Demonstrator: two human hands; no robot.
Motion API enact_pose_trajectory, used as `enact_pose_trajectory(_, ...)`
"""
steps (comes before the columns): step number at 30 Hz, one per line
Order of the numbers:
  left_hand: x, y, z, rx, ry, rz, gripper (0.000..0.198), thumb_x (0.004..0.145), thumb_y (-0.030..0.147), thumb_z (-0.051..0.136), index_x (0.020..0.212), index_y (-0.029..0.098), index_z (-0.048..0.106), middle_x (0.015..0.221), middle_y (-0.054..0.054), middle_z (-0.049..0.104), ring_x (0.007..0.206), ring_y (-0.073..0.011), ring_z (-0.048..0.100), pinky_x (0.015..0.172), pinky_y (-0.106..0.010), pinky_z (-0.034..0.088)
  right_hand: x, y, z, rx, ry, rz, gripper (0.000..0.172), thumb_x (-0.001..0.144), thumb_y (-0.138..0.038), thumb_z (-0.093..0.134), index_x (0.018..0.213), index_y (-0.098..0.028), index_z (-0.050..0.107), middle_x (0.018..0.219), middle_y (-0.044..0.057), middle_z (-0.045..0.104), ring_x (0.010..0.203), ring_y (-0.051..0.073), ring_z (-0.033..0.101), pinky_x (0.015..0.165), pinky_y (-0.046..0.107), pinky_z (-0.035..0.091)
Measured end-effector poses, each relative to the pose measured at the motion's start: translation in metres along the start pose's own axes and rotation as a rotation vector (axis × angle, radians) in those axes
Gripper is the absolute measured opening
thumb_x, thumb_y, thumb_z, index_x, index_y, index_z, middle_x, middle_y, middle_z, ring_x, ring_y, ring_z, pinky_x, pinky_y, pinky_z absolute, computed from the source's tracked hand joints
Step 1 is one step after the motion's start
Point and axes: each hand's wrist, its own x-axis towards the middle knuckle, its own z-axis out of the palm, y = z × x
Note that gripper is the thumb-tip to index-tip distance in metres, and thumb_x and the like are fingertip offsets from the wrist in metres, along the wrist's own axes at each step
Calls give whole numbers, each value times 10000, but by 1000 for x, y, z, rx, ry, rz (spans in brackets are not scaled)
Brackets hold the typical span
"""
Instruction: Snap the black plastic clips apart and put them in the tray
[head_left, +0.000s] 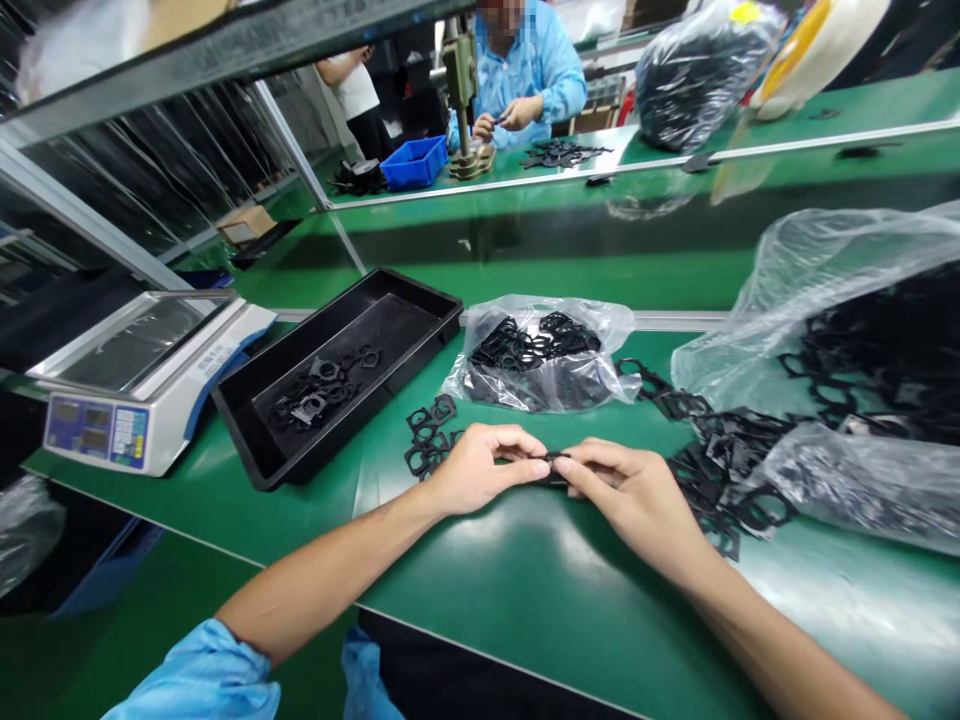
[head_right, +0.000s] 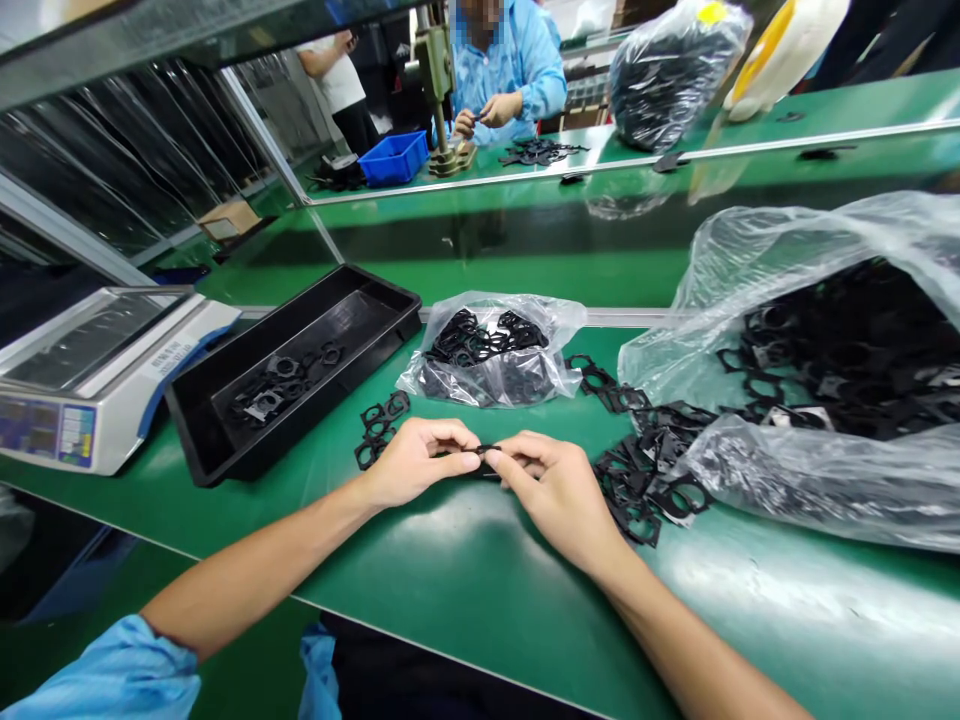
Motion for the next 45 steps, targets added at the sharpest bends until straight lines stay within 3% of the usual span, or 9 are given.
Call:
enact_pose_trajectory(6,-2,3,-2,-280,-100,-168,399,576,339,948,840,133,731,807,-21,696,749,-119,624,772,-263,495,0,-5,2,215,47,99,399,780,-548,751,650,-172,716,589,21,628,564,147,548,592,286,467)
enact_pose_trajectory(14,-5,6,-7,-397,-282,-232,338,658,289,918,867,121,712,848,-32,674,801,-130,629,805,-274,506,-1,-11,6,362,-18,114,383,717,-526,810,638,-161,727,604,11,638,586,127,545,612,271,469)
enact_pose_trajectory(19,-5,5,-4,-365,-175,-189,341,624,293,931,808,122,700,790,-17,681,731,-110,632,754,-247,509,-3,-12,6,332,11,122,405,735,-551,787,634,-164,721,608,19,644,588,134,560,629,284,497)
enact_pose_trajectory(26,-4,6,-1,-288,23,-99,313,651,312,907,838,138,726,801,-24,735,690,-123,674,731,-272,568,-2,-10,6,426,42,192,418,611,-551,873,711,-169,736,664,29,686,605,144,603,654,307,549)
enact_pose_trajectory(34,-3,5,-2,-226,85,-62,295,694,345,872,857,139,740,756,-22,731,656,-128,683,699,-263,567,-1,-8,7,462,97,192,430,600,-523,887,793,-167,742,792,49,726,654,151,630,685,330,560)
enact_pose_trajectory(40,-5,6,-2,-137,73,43,228,723,328,851,820,152,743,638,12,673,592,-99,629,665,-230,516,-3,-11,7,464,103,190,369,616,-469,887,779,-170,744,633,8,662,576,132,588,636,310,540)
enact_pose_trajectory(45,-5,6,-1,-109,60,29,271,732,355,842,856,148,720,652,11,665,615,-111,638,679,-244,519,-2,-10,6,449,121,196,380,607,-467,883,785,-167,733,608,3,647,538,128,575,607,313,540)
